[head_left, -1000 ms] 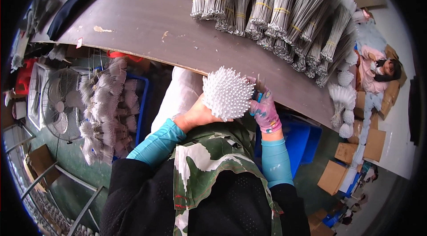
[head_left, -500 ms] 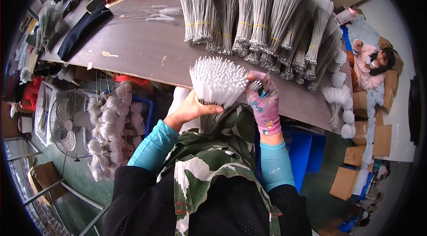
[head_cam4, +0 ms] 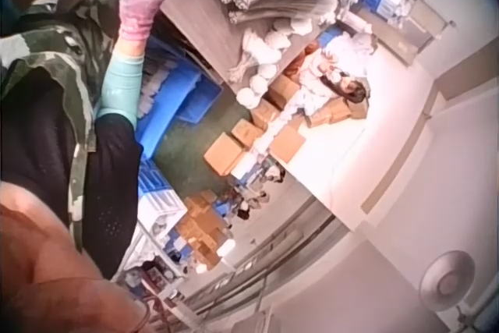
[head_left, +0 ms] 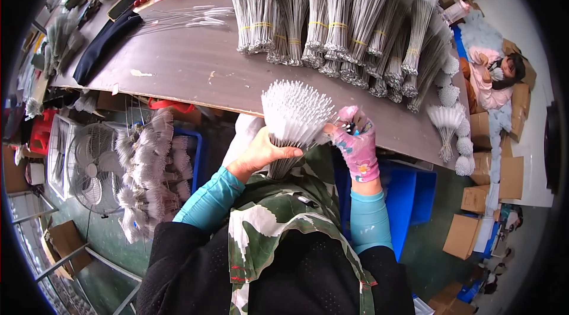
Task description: The person bundles white plastic spiked components, trims them with scissors, and inspects them by hand.
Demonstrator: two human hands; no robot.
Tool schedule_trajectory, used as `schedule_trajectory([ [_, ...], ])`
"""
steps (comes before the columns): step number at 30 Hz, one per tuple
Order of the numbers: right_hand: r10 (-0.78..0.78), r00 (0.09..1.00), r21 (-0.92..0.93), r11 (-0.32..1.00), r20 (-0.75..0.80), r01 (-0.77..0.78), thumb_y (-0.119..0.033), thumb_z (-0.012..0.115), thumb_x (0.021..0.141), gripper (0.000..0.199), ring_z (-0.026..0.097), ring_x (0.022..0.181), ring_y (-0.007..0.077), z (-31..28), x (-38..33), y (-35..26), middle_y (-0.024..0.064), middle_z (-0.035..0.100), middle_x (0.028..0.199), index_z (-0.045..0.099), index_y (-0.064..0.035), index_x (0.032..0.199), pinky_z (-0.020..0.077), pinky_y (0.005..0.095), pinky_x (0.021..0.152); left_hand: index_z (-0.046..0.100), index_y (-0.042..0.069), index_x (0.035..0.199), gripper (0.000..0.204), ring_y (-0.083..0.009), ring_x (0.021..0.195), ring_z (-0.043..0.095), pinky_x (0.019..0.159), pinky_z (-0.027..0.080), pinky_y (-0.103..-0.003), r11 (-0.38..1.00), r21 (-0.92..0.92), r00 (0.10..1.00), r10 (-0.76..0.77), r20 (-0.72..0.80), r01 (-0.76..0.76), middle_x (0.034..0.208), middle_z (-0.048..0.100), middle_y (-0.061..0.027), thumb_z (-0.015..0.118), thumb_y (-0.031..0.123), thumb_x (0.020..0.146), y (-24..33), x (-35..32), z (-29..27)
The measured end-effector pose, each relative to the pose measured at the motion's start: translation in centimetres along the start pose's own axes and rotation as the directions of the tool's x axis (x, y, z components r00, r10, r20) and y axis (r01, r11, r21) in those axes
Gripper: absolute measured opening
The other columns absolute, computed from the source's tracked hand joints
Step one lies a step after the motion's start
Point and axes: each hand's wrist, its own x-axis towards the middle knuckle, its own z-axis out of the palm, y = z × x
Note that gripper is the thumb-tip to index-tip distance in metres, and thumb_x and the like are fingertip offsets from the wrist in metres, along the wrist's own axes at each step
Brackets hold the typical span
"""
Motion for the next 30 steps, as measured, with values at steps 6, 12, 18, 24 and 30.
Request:
schedule_trajectory([
  [6,0.051,0.998,0.211,0.977,-0.023,-0.045,0.004,0.066,0.078,0.029,0.054,0.079,0.0063,-0.2,1.7,-1.4,-0.0009,0.057,0.09,0.059,-0.0053,0.104,0.0451,0.0201,0.071,0.051,0.001,0.128,0.065,-0.0182,0.11,0.054,0.099,0.04,-0.033,0.991,-0.13,0.999,-0.025,0.046,0.031,0.118,0.061,-0.008,0.081,0.017,0.073,-0.7,1.4,-1.7],
  [12,0.071,0.994,0.08,0.994,0.087,-0.078,0.005,0.065,0.079,0.034,0.053,0.087,0.006,0.6,2.6,-0.4,-0.0018,0.058,0.095,0.061,-0.005,0.112,0.0448,0.0204,0.079,0.05,0.0,0.129,0.076,-0.02,0.116,0.05,0.103,0.036,-0.035,0.984,-0.177,1.0,0.021,0.015,-0.018,0.122,0.057,-0.0084,0.085,0.022,0.066,-1.8,1.2,-2.1],
  [18,0.051,0.999,0.104,0.993,-0.002,-0.05,0.006,0.066,0.079,0.022,0.051,0.081,0.0047,1.2,2.0,1.1,-0.0033,0.055,0.09,0.058,-0.0062,0.096,0.0442,0.0203,0.073,0.049,0.0,0.129,0.076,-0.02,0.113,0.052,0.101,0.039,-0.034,0.959,-0.275,0.997,-0.065,0.046,0.075,0.12,0.058,-0.007,0.085,0.016,0.064,-3.0,1.0,-2.5],
  [24,0.171,0.985,0.138,0.975,0.032,-0.173,0.007,0.064,0.079,0.025,0.053,0.082,0.0063,0.8,2.2,0.9,-0.0028,0.057,0.092,0.059,-0.0052,0.1,0.0446,0.0206,0.075,0.048,0.001,0.131,0.075,-0.0207,0.117,0.05,0.103,0.036,-0.035,0.956,-0.277,0.991,-0.062,0.118,0.092,0.123,0.056,-0.0075,0.083,0.015,0.066,-3.5,1.0,-2.4],
  [30,0.159,0.986,0.223,0.961,0.041,-0.165,0.009,0.06,0.08,0.032,0.056,0.086,0.0076,1.2,1.7,0.4,-0.001,0.058,0.094,0.058,-0.0046,0.109,0.0457,0.0217,0.079,0.049,0.0,0.13,0.068,-0.0196,0.114,0.052,0.102,0.038,-0.034,0.939,-0.335,0.994,-0.048,0.094,0.077,0.123,0.058,-0.008,0.08,0.013,0.072,-3.9,0.9,-2.1],
])
